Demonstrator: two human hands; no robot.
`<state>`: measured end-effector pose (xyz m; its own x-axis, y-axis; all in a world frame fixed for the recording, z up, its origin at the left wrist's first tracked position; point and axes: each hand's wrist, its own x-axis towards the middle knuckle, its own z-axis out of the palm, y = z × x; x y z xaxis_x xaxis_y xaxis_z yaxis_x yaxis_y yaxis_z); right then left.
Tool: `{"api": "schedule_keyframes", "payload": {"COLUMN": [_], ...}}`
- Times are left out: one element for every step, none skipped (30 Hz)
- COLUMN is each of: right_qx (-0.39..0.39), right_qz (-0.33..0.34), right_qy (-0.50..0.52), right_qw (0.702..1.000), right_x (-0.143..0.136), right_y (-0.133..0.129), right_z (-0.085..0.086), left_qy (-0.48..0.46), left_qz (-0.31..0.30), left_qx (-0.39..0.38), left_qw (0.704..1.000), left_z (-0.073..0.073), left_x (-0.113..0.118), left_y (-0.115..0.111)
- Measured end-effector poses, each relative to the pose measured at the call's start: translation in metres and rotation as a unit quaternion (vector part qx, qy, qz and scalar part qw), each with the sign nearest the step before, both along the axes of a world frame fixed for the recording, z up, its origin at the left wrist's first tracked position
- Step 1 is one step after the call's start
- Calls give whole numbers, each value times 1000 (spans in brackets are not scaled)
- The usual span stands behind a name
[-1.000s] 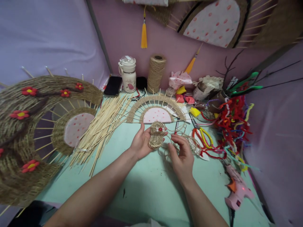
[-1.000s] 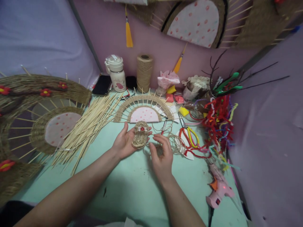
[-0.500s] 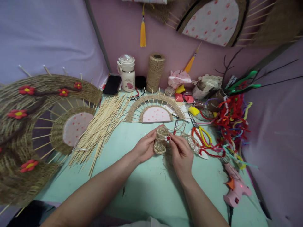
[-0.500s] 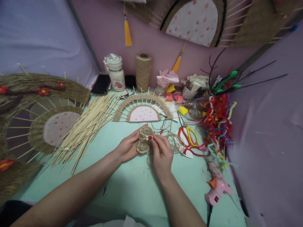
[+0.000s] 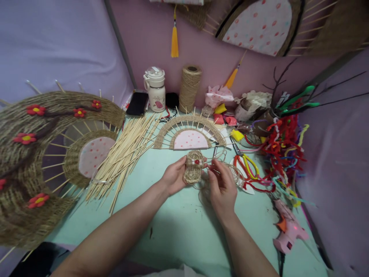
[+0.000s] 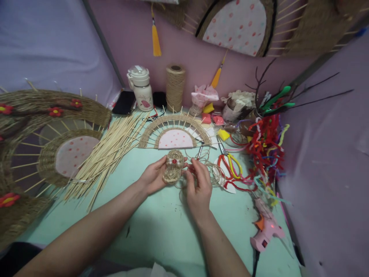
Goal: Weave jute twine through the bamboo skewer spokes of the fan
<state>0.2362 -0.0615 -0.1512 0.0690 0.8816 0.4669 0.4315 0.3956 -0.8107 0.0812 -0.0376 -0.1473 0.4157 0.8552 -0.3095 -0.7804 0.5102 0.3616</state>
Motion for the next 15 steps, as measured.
{"api": "schedule_keyframes", "payload": {"right_qx": [-12,-21,-29,-34,-37,-38,-38,-38,-37,-38,-38,-40,-43,-45,-48], "right_qz": [-6,-10,-10,-7,-2,6,13,21,26,32,36,40,42,44,45], "right_qy": [17,28,32,32,30,27,23,17,11,6,1,-2,-4,-4,-4], "right_qw": [1000,999,999,999,999,999,999,999,999,999,999,998,998,998,998], "right_x": [0,1,1,0,0,-1,-2,-3,-3,-4,-4,-4,-5,-5,-5], "right_y": [0,0,0,-1,-1,-2,-2,-3,-3,-4,-4,-4,-3,-3,-3], "right_z": [0,0,0,0,0,0,0,1,1,1,0,0,0,-1,-2], "left_qy": [-7,-9,-5,8,30,61,98,139,179,216,250,279,304,324,339], "left_qz": [3,11,22,34,45,55,66,79,94,108,121,130,137,144,151], "left_qx": [-5,-5,-1,4,12,23,37,52,68,81,92,99,103,103,101], "left_qw": [1000,1000,1000,999,998,996,992,986,977,967,956,946,937,929,923], "left_z": [2,4,6,7,8,9,9,8,8,7,6,6,5,5,4], "left_x": [-3,-6,-8,-10,-11,-11,-10,-8,-6,-4,-2,0,1,2,3], "left_y": [2,3,4,5,4,4,3,2,0,-1,-2,-3,-3,-3,-3]}}
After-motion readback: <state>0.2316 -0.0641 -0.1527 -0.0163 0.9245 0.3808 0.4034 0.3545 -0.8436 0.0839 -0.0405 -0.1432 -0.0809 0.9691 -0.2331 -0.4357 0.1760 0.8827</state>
